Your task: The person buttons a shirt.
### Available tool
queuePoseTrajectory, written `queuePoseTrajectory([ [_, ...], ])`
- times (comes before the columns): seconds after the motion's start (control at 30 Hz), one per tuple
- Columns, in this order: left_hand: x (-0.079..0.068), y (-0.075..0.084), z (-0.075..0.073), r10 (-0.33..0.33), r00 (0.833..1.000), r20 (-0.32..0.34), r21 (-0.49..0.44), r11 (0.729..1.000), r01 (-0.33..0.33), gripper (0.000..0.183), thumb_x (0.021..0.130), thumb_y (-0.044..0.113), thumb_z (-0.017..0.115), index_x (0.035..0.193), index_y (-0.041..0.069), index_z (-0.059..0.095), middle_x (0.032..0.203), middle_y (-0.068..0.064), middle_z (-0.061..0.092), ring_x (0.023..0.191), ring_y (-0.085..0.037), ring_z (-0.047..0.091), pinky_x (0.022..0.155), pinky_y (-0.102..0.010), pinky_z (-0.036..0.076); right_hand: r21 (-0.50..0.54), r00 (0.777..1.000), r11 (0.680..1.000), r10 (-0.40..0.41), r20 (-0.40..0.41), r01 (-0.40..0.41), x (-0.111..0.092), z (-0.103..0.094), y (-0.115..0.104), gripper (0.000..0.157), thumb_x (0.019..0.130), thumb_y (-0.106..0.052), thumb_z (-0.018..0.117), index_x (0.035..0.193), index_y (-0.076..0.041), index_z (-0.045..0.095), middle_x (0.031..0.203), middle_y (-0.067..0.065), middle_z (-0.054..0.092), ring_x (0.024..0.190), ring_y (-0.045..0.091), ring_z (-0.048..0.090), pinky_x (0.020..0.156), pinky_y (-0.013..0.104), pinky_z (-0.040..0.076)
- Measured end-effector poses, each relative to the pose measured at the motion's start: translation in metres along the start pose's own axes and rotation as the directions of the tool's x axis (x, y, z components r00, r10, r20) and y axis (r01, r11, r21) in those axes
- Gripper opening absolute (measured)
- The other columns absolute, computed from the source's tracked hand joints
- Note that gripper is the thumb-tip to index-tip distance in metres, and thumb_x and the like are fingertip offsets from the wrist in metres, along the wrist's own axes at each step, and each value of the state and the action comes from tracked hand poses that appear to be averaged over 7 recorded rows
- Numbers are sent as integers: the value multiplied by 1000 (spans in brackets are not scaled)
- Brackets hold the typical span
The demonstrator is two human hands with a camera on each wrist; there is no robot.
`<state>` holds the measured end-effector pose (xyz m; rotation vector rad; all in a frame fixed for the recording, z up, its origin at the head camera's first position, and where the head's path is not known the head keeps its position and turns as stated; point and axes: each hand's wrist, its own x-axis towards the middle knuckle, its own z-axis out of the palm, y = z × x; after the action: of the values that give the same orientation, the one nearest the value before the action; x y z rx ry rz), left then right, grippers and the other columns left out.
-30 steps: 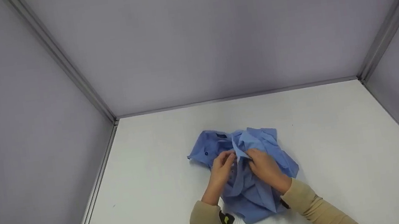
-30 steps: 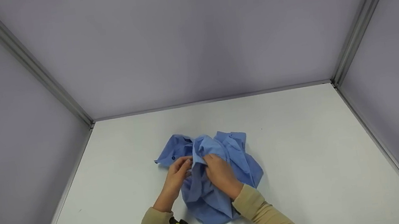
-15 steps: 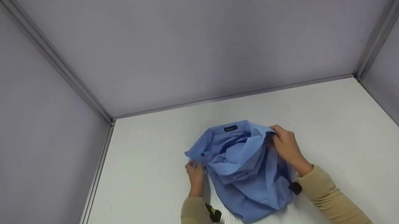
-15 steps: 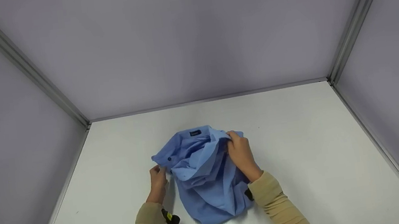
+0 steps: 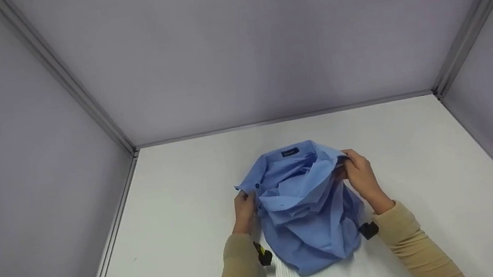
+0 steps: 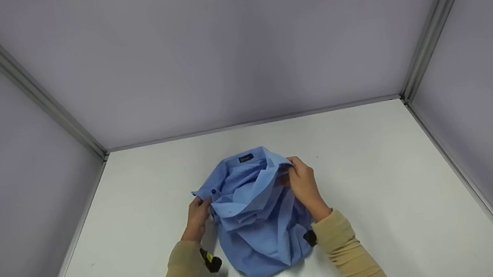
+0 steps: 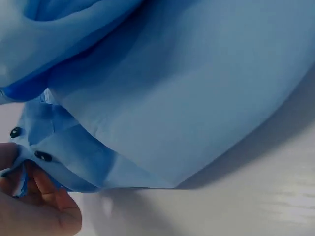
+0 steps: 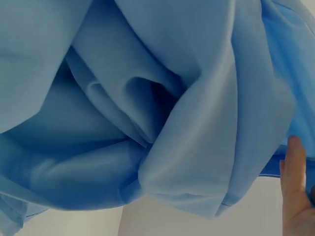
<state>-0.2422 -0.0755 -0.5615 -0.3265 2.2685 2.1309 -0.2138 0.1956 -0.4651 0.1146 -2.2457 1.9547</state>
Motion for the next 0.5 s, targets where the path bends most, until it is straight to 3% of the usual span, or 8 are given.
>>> queuePoseTrajectory([
  [0.07, 2, -1, 4, 88, 996, -9, 17, 996, -88, 24, 90, 13, 43, 101, -7, 51, 91, -14, 54, 80, -20, 50, 72, -35, 41, 34, 1000, 999, 16, -8, -16, 2, -3, 5, 28, 94, -1, 28, 110, 11, 49, 88, 20, 60, 70, 20, 63, 65, 39, 49],
  [0.13, 3, -1, 7, 185, 983, 6, 15, 983, -185, 29, 90, 16, 44, 109, -5, 51, 111, -17, 51, 101, -25, 47, 85, -38, 38, 67, 999, 997, 29, -16, -28, 4, -6, 10, 30, 95, -4, 28, 112, 10, 48, 92, 20, 59, 72, 17, 63, 67, 36, 50],
  [0.2, -9, 18, 11, 272, 961, 41, 39, 961, -274, 24, 90, 11, 44, 106, -6, 49, 114, -18, 46, 108, -29, 42, 91, -43, 33, 96, 999, 995, 38, -30, -35, 4, -7, 11, 31, 96, -6, 28, 115, 9, 46, 97, 20, 58, 76, 15, 63, 69, 34, 49],
  [0.23, -15, 26, 13, 338, 939, 68, 54, 938, -342, 19, 89, 8, 45, 101, -6, 50, 112, -18, 45, 108, -29, 41, 91, -45, 33, 104, 998, 994, 48, -34, -44, 3, -7, 9, 31, 96, -7, 27, 117, 8, 45, 100, 21, 56, 77, 14, 62, 70, 33, 49],
  [0.27, -17, 30, 15, 417, 903, 104, 73, 902, -425, 14, 88, 5, 46, 98, -4, 51, 111, -16, 45, 108, -28, 41, 92, -44, 32, 97, 998, 994, 50, -34, -47, 3, -7, 8, 32, 96, -8, 27, 118, 7, 44, 103, 22, 55, 79, 14, 62, 70, 31, 49],
  [0.33, -23, 36, 20, 563, 806, 183, 135, 798, -588, 3, 85, -1, 48, 87, -2, 50, 101, -12, 45, 100, -24, 43, 87, -41, 36, 32, 999, 999, 37, -38, -36, 1, -5, 6, 33, 97, -11, 28, 120, 6, 43, 106, 22, 53, 85, 17, 60, 71, 30, 49],
  [0.43, -28, 31, 29, 704, 640, 308, 257, 586, -768, 9, 80, -2, 51, 77, 4, 46, 86, -7, 45, 81, -19, 44, 74, -34, 39, -144, 999, 989, -36, -35, 30, -4, -1, 7, 32, 96, -11, 30, 121, 4, 43, 108, 22, 52, 90, 22, 56, 74, 34, 46],
  [0.5, -31, 26, 35, 724, 566, 394, 343, 456, -821, 9, 79, 2, 53, 76, 6, 46, 79, -4, 45, 74, -17, 44, 67, -32, 38, -269, 992, 956, -125, -2, 120, -7, 4, 12, 29, 95, -9, 33, 118, 5, 45, 103, 23, 53, 92, 28, 53, 76, 39, 43],
])
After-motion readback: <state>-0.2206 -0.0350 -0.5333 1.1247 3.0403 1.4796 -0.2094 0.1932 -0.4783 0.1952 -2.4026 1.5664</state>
